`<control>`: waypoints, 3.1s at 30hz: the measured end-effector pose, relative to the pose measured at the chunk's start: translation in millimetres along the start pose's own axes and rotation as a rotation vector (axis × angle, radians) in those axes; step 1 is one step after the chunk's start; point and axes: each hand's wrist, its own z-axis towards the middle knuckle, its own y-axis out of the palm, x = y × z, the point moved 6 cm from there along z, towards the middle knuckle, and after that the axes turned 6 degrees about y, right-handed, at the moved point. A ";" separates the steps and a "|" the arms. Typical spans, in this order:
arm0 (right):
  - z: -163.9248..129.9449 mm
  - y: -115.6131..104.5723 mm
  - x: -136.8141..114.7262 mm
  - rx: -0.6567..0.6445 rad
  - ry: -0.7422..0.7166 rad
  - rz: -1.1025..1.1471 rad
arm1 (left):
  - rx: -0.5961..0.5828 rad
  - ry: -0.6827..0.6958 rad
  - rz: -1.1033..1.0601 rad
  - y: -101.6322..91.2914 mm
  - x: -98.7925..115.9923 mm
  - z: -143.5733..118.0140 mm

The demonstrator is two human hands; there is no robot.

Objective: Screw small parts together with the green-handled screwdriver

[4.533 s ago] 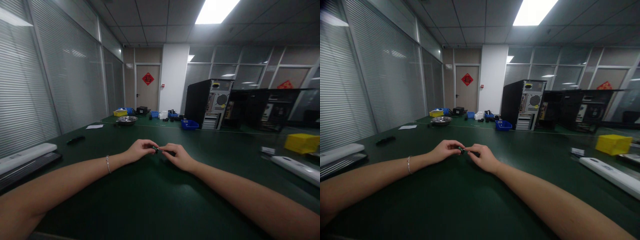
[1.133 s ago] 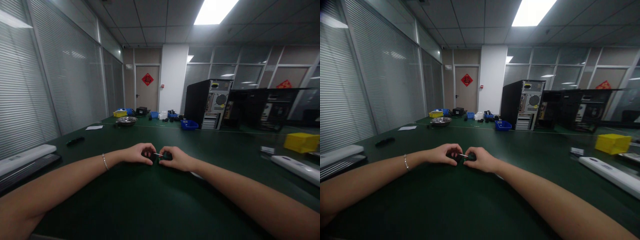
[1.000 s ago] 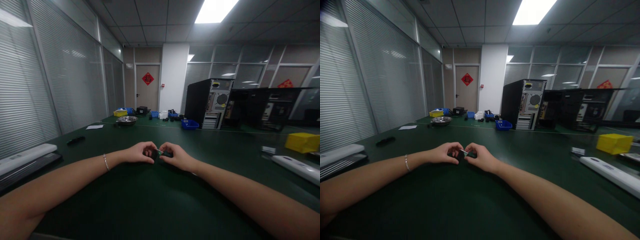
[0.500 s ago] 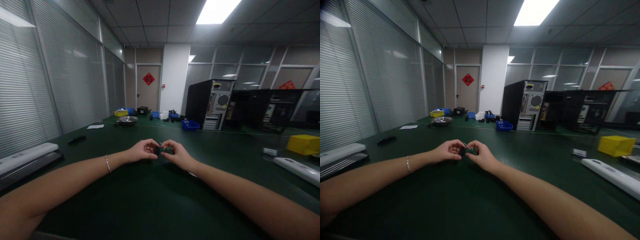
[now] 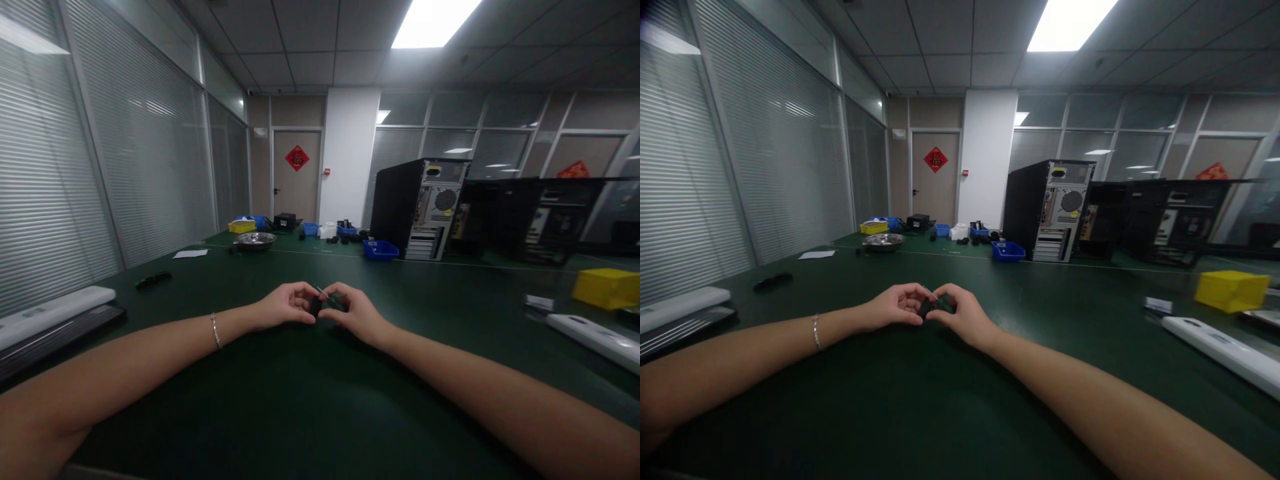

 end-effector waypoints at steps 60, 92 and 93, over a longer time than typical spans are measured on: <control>-8.6 6.6 -33.2 0.151 -0.245 -0.556 | 0.297 -0.034 -0.297 2.8 -8.2 4.2; -15.9 3.2 -18.5 0.027 -0.217 -0.582 | 1.070 -0.081 -0.090 -200.4 -20.9 -51.2; -15.1 3.3 -18.6 0.034 -0.218 -0.574 | 1.044 -0.101 -0.109 -198.5 -22.5 -51.8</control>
